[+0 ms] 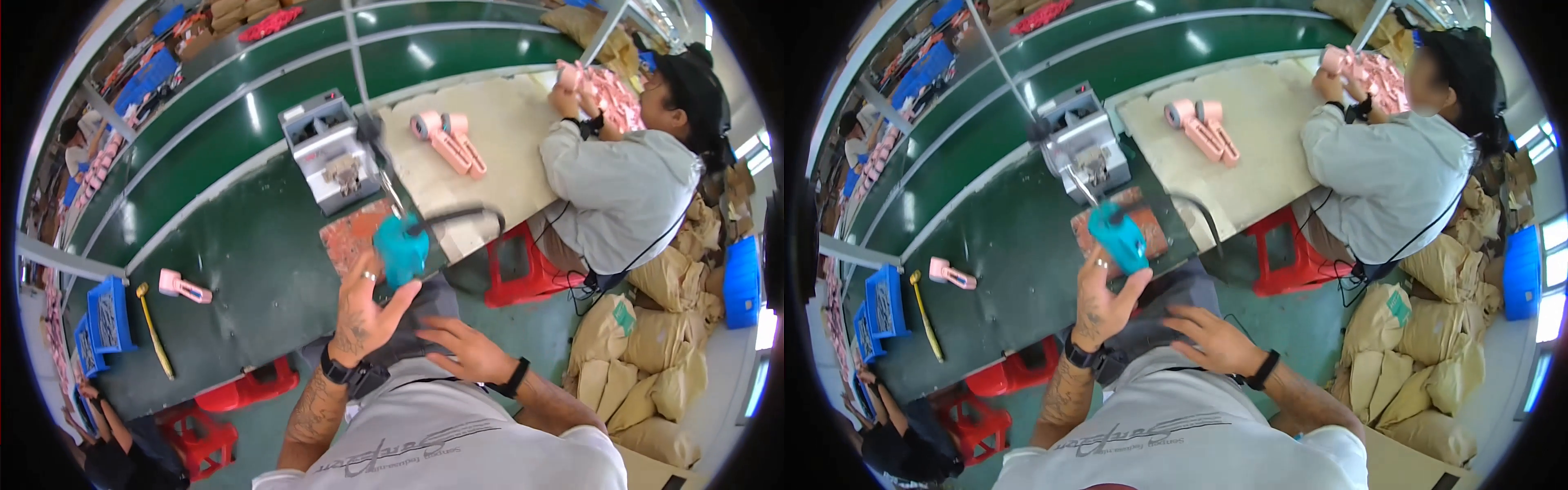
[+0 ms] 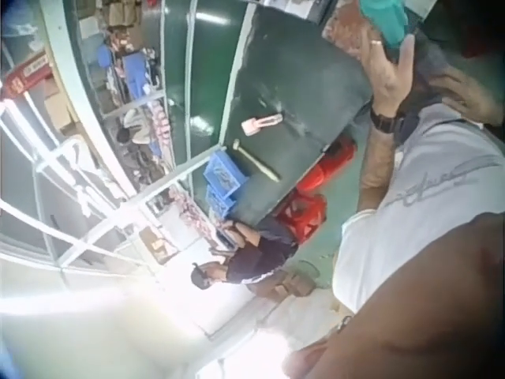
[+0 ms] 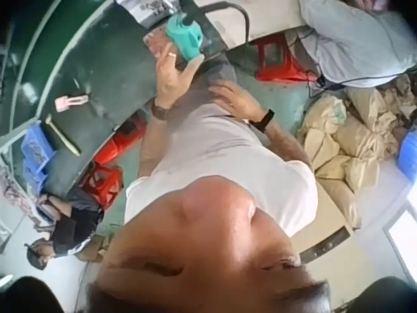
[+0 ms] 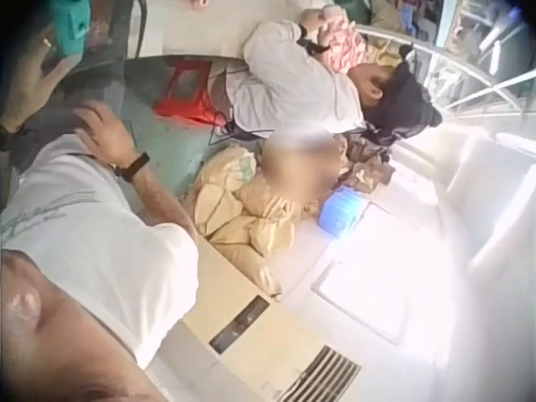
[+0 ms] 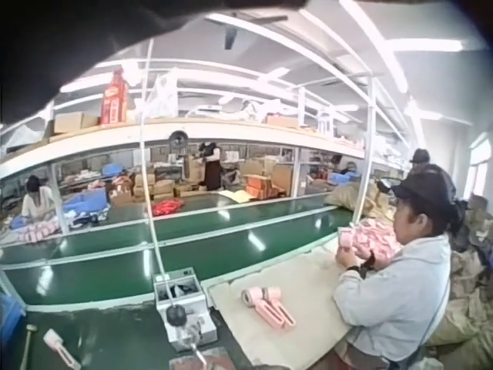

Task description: Assembling small portable hand-held fans on a factory assembly line.

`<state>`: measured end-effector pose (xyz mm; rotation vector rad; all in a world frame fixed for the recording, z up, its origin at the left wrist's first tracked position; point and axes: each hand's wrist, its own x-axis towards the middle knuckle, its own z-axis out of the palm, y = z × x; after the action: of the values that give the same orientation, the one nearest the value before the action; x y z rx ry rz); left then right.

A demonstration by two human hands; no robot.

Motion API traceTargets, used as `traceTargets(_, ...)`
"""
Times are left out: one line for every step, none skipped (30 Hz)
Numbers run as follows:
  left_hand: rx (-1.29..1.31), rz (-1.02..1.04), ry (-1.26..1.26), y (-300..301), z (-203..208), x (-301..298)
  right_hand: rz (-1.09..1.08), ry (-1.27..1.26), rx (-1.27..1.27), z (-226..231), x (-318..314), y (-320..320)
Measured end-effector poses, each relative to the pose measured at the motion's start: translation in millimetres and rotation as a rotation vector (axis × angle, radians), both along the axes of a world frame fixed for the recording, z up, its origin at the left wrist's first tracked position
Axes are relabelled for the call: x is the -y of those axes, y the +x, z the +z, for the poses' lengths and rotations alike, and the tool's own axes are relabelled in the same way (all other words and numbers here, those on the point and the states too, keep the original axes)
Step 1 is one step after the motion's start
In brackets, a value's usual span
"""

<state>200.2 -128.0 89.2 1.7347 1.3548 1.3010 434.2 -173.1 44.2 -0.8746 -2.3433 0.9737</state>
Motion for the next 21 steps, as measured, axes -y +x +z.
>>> traceTargets(0.092,-0.016,0.008,6,1,-8,-0.100,-0.178,0.037,-25,17,27)
traceTargets(0.172,-0.032,0.011,6,2,-12,-0.198,-0.362,0.064,-64,29,54)
traceTargets(0.143,-0.018,-0.075,4,1,-12,-0.361,-0.406,0.066,-99,32,79)
traceTargets(0.135,-0.030,-0.116,2,-1,-18,-0.530,-0.456,0.074,-138,37,103)
traceTargets(0.142,-0.026,-0.001,5,-7,-28,-0.623,-0.613,0.088,-191,38,133)
traceTargets(0.142,-0.006,0.112,5,-12,-32,-0.695,-0.776,0.100,-238,34,151)
traceTargets(0.095,-0.059,0.077,-3,-21,-35,-0.689,-0.955,0.051,-265,34,152)
traceTargets(0.049,-0.118,0.044,-12,-31,-37,-0.684,-1.132,-0.006,-292,34,148)
traceTargets(0.042,-0.096,-0.005,-15,-36,-39,-0.698,-1.178,-0.013,-331,33,147)
traceTargets(0.034,-0.109,-0.047,-11,-36,-36,-0.659,-1.436,-0.062,-372,36,149)
traceTargets(0.202,-0.103,-0.069,-7,-35,-36,-0.599,-1.682,-0.118,-396,41,142)
traceTargets(0.356,-0.085,-0.074,-7,-34,-44,-0.576,-1.704,-0.132,-384,33,120)
traceTargets(0.304,-0.067,-0.016,-17,-50,-46,-0.543,-1.752,-0.200,-368,24,98)
traceTargets(0.293,-0.059,-0.022,-17,-55,-46,-0.520,-1.791,-0.254,-344,11,86)
traceTargets(0.294,-0.041,-0.040,-15,-53,-47,-0.527,-1.892,-0.350,-335,4,80)
traceTargets(0.295,-0.019,-0.053,-13,-45,-48,-0.524,-1.899,-0.352,-334,1,80)
traceTargets(0.361,0.004,-0.138,-6,-30,-48,-0.495,-1.773,-0.279,-332,-1,75)
traceTargets(0.354,0.022,-0.135,-4,-22,-49,-0.457,-1.648,-0.197,-334,1,76)
traceTargets(0.319,0.077,-0.185,-2,-14,-50,-0.436,-1.647,-0.188,-333,2,83)
traceTargets(0.281,0.132,-0.221,-3,-10,-55,-0.480,-1.756,-0.156,-334,-4,92)
traceTargets(0.008,0.032,-0.047,-14,-18,-62,-0.528,-1.859,-0.121,-344,-9,99)
